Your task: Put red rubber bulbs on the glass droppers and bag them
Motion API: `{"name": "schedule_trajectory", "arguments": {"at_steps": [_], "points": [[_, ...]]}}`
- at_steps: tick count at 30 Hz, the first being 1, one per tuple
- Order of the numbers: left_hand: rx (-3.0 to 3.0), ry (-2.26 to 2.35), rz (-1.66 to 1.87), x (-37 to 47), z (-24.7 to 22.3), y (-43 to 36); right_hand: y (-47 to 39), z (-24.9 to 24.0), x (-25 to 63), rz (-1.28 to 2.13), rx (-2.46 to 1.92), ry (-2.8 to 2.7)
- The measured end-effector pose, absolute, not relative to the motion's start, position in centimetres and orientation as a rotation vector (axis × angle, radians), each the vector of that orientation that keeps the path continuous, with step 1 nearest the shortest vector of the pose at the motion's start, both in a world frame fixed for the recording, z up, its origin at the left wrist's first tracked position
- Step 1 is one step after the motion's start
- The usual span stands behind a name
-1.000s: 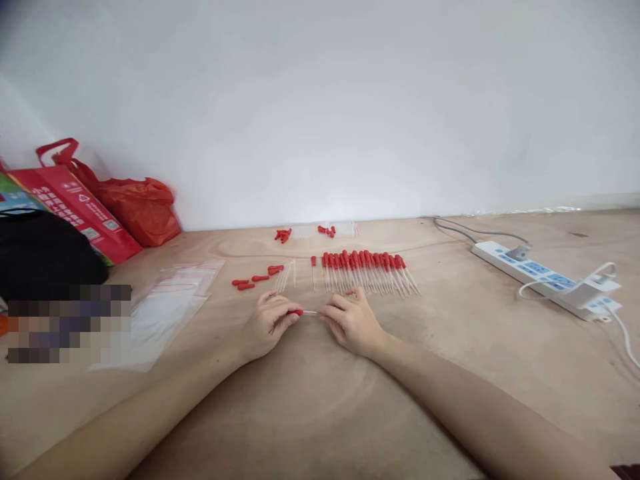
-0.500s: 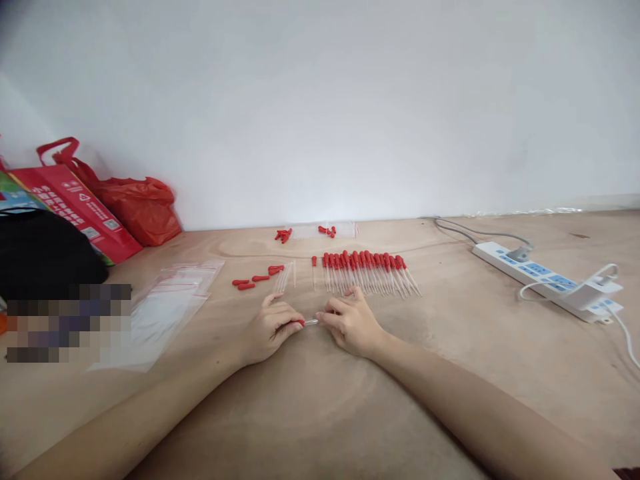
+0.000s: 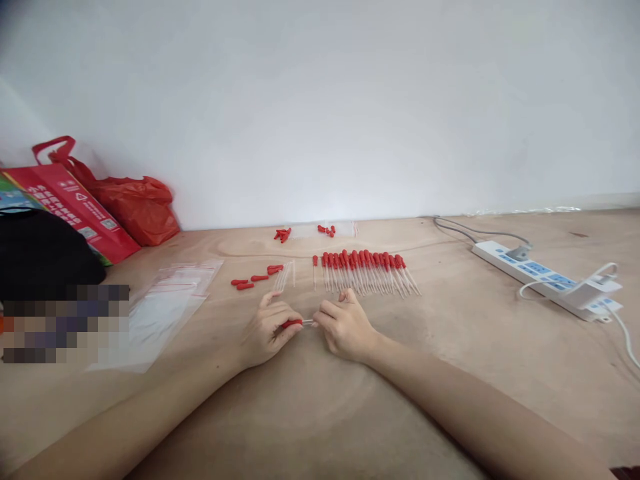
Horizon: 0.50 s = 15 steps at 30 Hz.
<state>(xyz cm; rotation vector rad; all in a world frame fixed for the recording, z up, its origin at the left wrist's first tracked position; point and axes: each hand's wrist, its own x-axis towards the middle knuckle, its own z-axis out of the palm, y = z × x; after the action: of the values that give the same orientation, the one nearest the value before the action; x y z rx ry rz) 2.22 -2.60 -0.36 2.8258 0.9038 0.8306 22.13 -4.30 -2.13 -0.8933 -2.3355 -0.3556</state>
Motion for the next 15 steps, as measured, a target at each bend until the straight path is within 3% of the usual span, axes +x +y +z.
{"name": "schedule_trajectory", "arguments": {"at_steps": [15], "points": [[2.942, 0.899, 0.805, 2.10, -0.34, -2.02, -4.33, -1.15, 21.25, -0.357, -0.991, -2.475]]}}
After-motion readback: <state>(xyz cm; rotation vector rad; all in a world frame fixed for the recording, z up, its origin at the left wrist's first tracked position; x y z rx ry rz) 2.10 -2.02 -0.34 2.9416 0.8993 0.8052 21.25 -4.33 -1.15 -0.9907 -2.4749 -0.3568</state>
